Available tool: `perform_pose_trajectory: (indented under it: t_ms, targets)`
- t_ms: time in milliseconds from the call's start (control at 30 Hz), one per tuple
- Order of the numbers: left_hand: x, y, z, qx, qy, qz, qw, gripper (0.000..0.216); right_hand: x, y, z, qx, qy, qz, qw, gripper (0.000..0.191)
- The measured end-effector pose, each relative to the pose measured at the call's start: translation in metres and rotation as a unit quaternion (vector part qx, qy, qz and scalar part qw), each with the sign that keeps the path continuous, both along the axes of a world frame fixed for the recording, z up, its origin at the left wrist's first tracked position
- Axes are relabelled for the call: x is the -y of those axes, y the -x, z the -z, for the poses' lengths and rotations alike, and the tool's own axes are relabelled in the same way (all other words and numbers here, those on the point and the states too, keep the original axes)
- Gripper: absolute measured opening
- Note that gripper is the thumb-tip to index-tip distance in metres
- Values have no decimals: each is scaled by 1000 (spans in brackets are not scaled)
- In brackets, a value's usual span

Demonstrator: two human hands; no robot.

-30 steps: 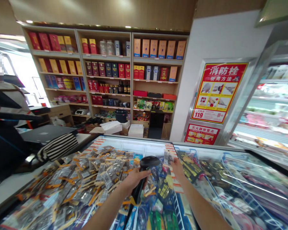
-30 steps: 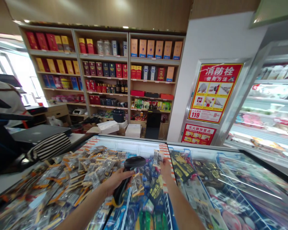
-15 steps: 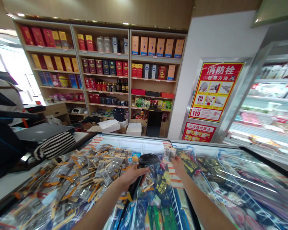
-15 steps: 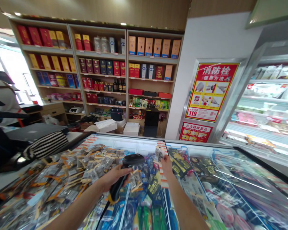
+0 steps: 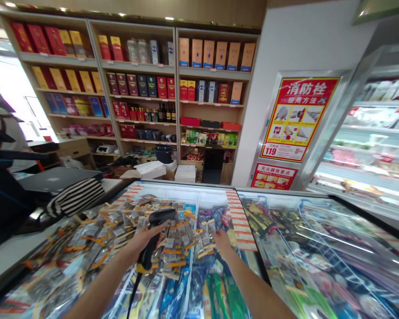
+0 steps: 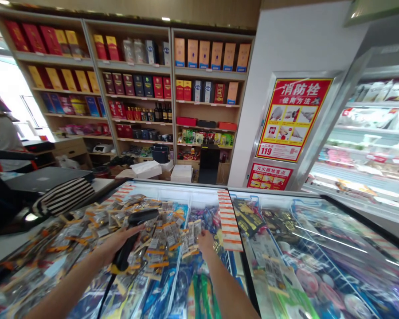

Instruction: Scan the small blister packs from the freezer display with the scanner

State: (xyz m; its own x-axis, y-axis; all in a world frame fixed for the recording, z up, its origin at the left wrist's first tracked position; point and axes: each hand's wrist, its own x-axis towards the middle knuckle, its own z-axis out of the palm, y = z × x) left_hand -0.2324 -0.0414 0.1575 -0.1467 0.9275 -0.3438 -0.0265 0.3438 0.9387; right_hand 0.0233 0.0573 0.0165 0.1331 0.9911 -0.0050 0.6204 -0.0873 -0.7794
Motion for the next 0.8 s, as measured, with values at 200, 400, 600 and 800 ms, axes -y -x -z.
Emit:
perform_pose_trajectory:
  t_ms: [200,400,600,800]
  targets:
    - [7,39,3,3,41,-64,997,44,14,42,-7,77,24,-8,997,21]
    - [-2,30,-4,23,82,-70,994,26,21,-10,-12,115,-14,64,991,33]
    - [-16,1,6,20,79,-14,997,28,60,-170,-12,170,70,277,943,40]
    - [-30,-19,16,24,63,44,997,38,91,-238,22,179,162,319,916,37]
